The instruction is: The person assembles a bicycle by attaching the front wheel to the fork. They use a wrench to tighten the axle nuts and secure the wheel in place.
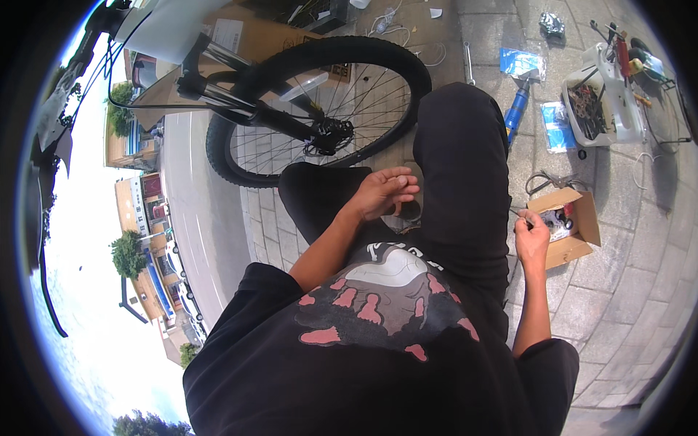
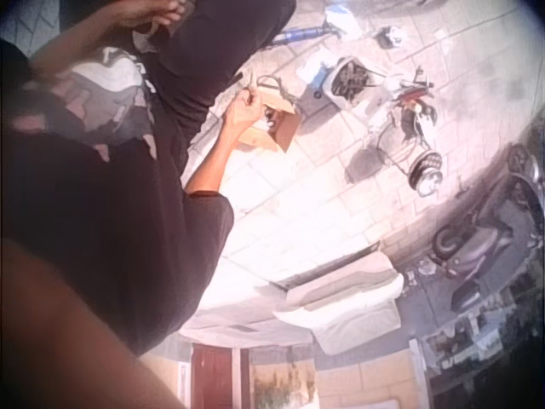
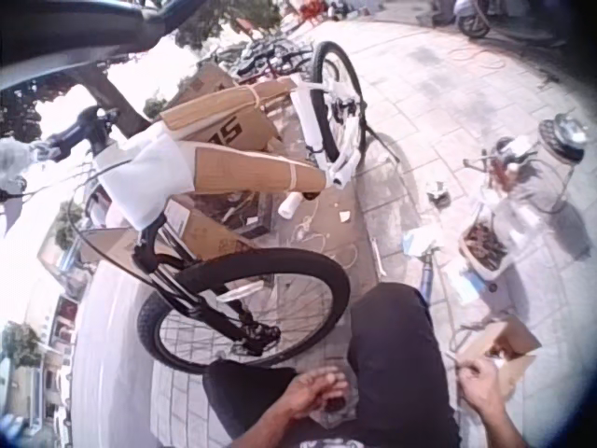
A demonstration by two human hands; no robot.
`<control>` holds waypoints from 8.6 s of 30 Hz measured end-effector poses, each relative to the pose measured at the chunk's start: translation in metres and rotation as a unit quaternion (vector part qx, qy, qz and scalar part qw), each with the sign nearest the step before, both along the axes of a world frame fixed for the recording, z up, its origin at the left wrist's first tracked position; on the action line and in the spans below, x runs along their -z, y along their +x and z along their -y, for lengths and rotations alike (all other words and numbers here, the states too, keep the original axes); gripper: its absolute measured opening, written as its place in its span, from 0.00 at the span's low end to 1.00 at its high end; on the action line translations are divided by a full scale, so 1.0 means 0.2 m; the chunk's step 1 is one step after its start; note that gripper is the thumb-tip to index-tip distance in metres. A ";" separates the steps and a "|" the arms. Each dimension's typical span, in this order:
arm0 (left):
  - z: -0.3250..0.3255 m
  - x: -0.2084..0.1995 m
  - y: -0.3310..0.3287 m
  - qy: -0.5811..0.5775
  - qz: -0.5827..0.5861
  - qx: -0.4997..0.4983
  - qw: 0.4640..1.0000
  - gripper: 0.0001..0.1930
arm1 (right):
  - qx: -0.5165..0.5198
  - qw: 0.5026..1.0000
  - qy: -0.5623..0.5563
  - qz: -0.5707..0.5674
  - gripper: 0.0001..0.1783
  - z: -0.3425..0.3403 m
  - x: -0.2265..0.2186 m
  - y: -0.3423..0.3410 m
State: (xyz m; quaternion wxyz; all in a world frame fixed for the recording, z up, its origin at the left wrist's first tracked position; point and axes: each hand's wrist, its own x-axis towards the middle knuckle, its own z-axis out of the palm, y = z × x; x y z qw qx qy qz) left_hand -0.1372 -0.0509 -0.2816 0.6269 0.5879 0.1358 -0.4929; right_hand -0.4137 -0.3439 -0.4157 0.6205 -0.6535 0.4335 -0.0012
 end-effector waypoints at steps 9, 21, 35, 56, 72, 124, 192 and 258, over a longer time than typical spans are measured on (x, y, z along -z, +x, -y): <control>-0.13 0.06 0.10 -0.236 0.016 -0.103 0.966 0.15 | 0.068 0.937 -0.071 0.336 0.15 0.03 -1.18 0.57; -0.30 0.00 0.06 -0.389 0.041 -0.226 0.892 0.11 | -0.202 0.906 0.303 0.217 0.18 -0.86 -1.10 0.81; -0.30 -0.14 0.01 -0.473 0.026 -0.315 0.822 0.14 | -0.409 0.905 0.096 0.064 0.15 -1.06 -1.00 0.76; -0.42 -0.16 0.01 -0.411 0.052 -0.256 0.874 0.15 | -0.385 0.896 -0.108 0.193 0.14 -0.82 -1.36 1.01; -0.54 -0.22 -0.01 -0.092 0.213 -0.062 0.971 0.14 | -0.483 0.730 -0.395 0.280 0.10 -0.76 -1.31 0.99; -0.49 -0.39 0.90 0.264 0.311 0.284 0.868 0.31 | -0.047 0.907 0.389 0.152 0.17 -1.20 -0.49 1.26; -0.52 -0.38 0.79 0.141 0.237 0.112 0.955 0.24 | 0.081 0.806 0.481 0.336 0.14 -1.20 -0.28 1.77; -0.48 -0.42 0.81 0.190 0.245 0.166 0.936 0.31 | -0.047 0.970 0.177 0.161 0.13 -1.32 -0.60 1.45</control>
